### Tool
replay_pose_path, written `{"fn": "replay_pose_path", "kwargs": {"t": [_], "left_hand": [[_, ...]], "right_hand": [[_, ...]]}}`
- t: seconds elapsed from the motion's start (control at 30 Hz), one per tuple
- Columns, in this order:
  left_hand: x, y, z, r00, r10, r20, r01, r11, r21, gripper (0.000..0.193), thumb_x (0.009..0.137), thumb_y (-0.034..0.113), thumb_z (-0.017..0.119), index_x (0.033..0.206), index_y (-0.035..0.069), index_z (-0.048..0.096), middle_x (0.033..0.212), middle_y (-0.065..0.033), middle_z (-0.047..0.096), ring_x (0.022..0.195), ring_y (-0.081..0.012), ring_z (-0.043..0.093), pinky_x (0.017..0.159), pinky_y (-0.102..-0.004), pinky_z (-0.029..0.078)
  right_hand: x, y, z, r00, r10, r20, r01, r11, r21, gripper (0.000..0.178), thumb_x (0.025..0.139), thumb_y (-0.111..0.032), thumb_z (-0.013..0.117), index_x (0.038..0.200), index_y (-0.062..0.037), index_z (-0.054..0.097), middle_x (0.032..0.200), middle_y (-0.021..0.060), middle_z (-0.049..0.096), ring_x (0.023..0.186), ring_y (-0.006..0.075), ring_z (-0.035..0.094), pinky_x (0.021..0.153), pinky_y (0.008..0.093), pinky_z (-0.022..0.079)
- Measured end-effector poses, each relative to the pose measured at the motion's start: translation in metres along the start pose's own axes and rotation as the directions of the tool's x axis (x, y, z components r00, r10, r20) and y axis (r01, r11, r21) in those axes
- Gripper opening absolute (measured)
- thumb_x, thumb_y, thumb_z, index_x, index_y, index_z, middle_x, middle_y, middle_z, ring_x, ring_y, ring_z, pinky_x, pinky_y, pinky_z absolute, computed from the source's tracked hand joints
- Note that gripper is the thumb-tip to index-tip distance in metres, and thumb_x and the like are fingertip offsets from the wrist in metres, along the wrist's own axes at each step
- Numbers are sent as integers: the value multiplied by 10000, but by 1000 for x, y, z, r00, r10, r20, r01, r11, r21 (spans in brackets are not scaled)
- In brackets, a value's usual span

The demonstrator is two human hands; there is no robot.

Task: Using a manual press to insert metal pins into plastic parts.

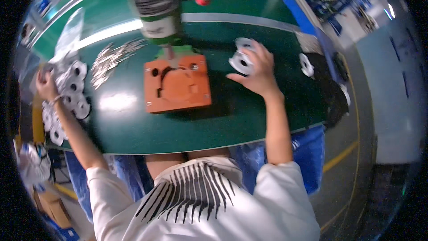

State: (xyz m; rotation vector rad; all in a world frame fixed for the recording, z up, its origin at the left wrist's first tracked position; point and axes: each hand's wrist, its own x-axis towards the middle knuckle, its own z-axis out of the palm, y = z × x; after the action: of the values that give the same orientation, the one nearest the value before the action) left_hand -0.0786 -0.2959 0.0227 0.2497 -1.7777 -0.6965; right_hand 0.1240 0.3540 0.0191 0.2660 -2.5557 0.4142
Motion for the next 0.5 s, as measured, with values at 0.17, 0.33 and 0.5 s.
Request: {"fn": "replay_pose_path", "kwargs": {"t": [0.17, 0.33, 0.5], "left_hand": [[0, -31, 19, 986, -72, 151, 6, 917, 398, 543, 738, 338, 631, 1191, 61, 519, 1150, -153, 577, 926, -247, 600, 836, -341, 444], [-2, -1, 10, 954, 294, 63, -269, 742, 614, 467, 720, 377, 621, 1073, 72, 610, 1133, -156, 574, 1093, -293, 518, 904, -411, 394], [-20, 91, 8, 816, 578, 8, -543, 761, 355, 385, 726, 260, 660, 1050, 59, 609, 1132, -156, 571, 1088, -309, 514, 915, -413, 389]], "right_hand": [[-11, 11, -10, 992, 125, 26, -125, 992, -24, 630, 538, -328, 820, 1071, -113, 564, 1288, 160, 418, 1212, 351, 357, 1000, 441, 276], [-12, 16, -15, 991, 131, 14, -131, 991, 31, 483, 575, -256, 802, 990, -124, 592, 1291, 145, 420, 1203, 348, 366, 1001, 437, 277], [-4, 8, -20, 994, 21, -104, -14, 998, 65, 257, 636, -175, 762, 848, -115, 629, 1255, 133, 462, 1188, 323, 387, 981, 426, 310]]}}
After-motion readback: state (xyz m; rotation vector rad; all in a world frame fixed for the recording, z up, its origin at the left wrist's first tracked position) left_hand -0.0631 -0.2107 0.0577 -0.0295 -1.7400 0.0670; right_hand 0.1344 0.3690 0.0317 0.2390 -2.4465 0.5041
